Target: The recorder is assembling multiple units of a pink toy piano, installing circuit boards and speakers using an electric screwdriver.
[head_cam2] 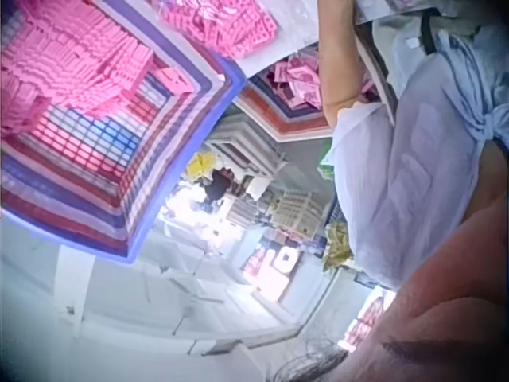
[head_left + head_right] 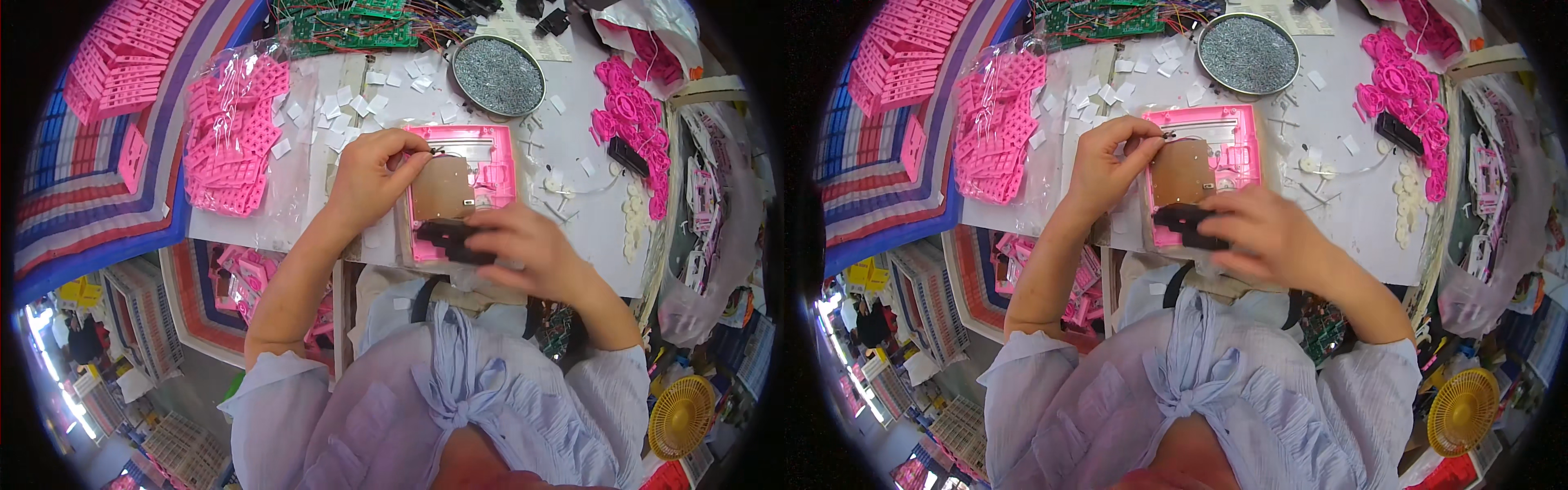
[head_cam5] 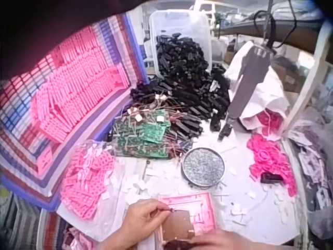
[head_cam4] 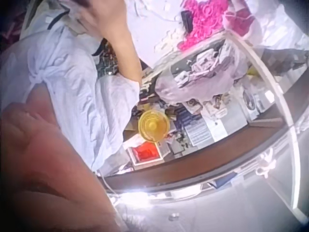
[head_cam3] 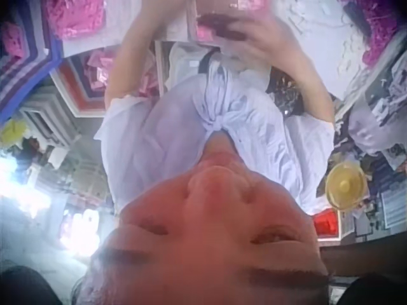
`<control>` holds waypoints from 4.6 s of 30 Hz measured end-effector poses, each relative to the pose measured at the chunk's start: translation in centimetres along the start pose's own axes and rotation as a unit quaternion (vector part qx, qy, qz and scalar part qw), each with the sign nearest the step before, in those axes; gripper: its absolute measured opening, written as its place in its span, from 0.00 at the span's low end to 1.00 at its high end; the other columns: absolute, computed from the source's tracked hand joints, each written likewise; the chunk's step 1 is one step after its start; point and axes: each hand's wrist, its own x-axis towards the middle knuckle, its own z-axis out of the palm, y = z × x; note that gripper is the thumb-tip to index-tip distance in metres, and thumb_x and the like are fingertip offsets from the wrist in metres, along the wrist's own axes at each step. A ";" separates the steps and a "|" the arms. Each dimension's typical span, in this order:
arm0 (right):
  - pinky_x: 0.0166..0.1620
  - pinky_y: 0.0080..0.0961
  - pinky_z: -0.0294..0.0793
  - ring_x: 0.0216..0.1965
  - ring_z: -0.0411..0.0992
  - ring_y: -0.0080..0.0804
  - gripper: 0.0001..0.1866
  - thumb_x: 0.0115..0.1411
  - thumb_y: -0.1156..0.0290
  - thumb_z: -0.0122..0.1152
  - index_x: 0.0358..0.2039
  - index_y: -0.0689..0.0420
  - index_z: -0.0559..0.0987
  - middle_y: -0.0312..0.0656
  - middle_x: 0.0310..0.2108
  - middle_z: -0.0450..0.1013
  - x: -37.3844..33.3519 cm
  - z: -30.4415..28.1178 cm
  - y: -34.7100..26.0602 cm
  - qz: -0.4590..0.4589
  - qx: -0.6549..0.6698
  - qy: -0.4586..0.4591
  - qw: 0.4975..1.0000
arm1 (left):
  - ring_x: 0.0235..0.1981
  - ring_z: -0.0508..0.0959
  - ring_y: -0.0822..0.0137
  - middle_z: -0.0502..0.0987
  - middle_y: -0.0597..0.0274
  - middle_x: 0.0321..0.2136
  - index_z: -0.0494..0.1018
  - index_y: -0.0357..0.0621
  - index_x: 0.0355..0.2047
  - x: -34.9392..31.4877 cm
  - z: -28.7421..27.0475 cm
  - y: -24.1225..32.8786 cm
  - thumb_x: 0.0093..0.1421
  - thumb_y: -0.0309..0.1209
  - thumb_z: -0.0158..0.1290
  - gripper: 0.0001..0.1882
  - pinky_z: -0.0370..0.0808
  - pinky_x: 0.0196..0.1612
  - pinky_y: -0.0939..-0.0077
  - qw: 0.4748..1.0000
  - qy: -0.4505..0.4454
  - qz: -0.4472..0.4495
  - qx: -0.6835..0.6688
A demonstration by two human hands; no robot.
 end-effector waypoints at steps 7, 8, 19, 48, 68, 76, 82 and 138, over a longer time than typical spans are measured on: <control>0.37 0.36 0.75 0.30 0.76 0.48 0.13 0.68 0.69 0.55 0.49 0.61 0.76 0.50 0.32 0.77 3.8 -1.5 2.2 0.256 0.069 0.086 0.960 | 0.23 0.73 0.71 0.80 0.61 0.27 0.80 0.39 0.35 0.1 0.4 0.2 0.57 0.26 0.62 0.06 0.71 0.29 0.76 1.000 -0.003 -0.008 -0.006; 0.38 0.36 0.76 0.31 0.76 0.48 0.14 0.66 0.68 0.58 0.50 0.59 0.76 0.49 0.34 0.77 3.6 -1.9 1.9 0.257 0.068 0.080 0.961 | 0.23 0.73 0.71 0.80 0.61 0.27 0.80 0.39 0.35 0.1 0.3 0.3 0.57 0.26 0.62 0.06 0.71 0.29 0.76 1.000 -0.004 -0.006 -0.003; 0.46 0.37 0.76 0.46 0.72 0.45 0.30 0.41 0.71 0.75 0.48 0.59 0.77 0.45 0.42 0.75 3.3 -1.5 3.7 0.056 -0.114 0.031 0.991 | 0.29 0.79 0.61 0.81 0.62 0.28 0.80 0.43 0.32 1.0 -0.7 1.5 0.56 0.29 0.62 0.05 0.72 0.37 0.68 0.987 -0.092 0.106 0.083; 0.37 0.32 0.80 0.44 0.72 0.39 0.20 0.50 0.69 0.69 0.44 0.54 0.76 0.36 0.41 0.73 6.1 -1.6 0.5 0.052 -0.243 -0.104 0.963 | 0.24 0.80 0.67 0.82 0.54 0.24 0.81 0.35 0.35 2.2 -1.0 3.5 0.59 0.29 0.58 0.09 0.75 0.29 0.72 0.977 -0.187 -0.076 0.073; 0.32 0.30 0.79 0.37 0.76 0.36 0.12 0.48 0.72 0.62 0.35 0.61 0.81 0.40 0.31 0.77 6.6 -2.1 0.1 0.011 -0.307 -0.135 0.942 | 0.19 0.75 0.77 0.78 0.64 0.20 0.81 0.36 0.31 7.4 -1.0 2.8 0.60 0.31 0.60 0.09 0.70 0.22 0.79 0.892 -0.407 -0.196 -0.008; 0.32 0.29 0.79 0.36 0.75 0.36 0.13 0.49 0.72 0.61 0.36 0.63 0.80 0.41 0.31 0.76 6.4 -1.6 -0.3 -0.003 -0.321 -0.100 0.942 | 0.19 0.78 0.72 0.79 0.60 0.19 0.80 0.36 0.29 7.5 -0.8 3.3 0.56 0.30 0.61 0.08 0.74 0.24 0.74 0.902 -0.395 -0.167 0.050; 0.35 0.27 0.78 0.36 0.75 0.37 0.15 0.48 0.71 0.61 0.37 0.65 0.79 0.44 0.31 0.75 6.2 -1.4 -1.0 0.041 -0.321 -0.117 0.939 | 0.21 0.77 0.73 0.78 0.62 0.20 0.79 0.36 0.28 8.2 -0.5 3.8 0.57 0.31 0.60 0.09 0.72 0.25 0.75 0.883 -0.420 -0.202 0.055; 0.26 0.24 0.63 0.22 0.58 0.21 0.27 0.64 0.66 0.54 0.63 0.56 0.64 0.29 0.19 0.60 5.3 -6.5 -0.7 -0.105 0.450 0.246 0.852 | 0.27 0.75 0.61 0.74 0.65 0.25 0.73 0.48 0.25 1.3 1.9 6.2 0.51 0.31 0.66 0.10 0.65 0.32 0.66 0.939 -0.075 0.278 0.188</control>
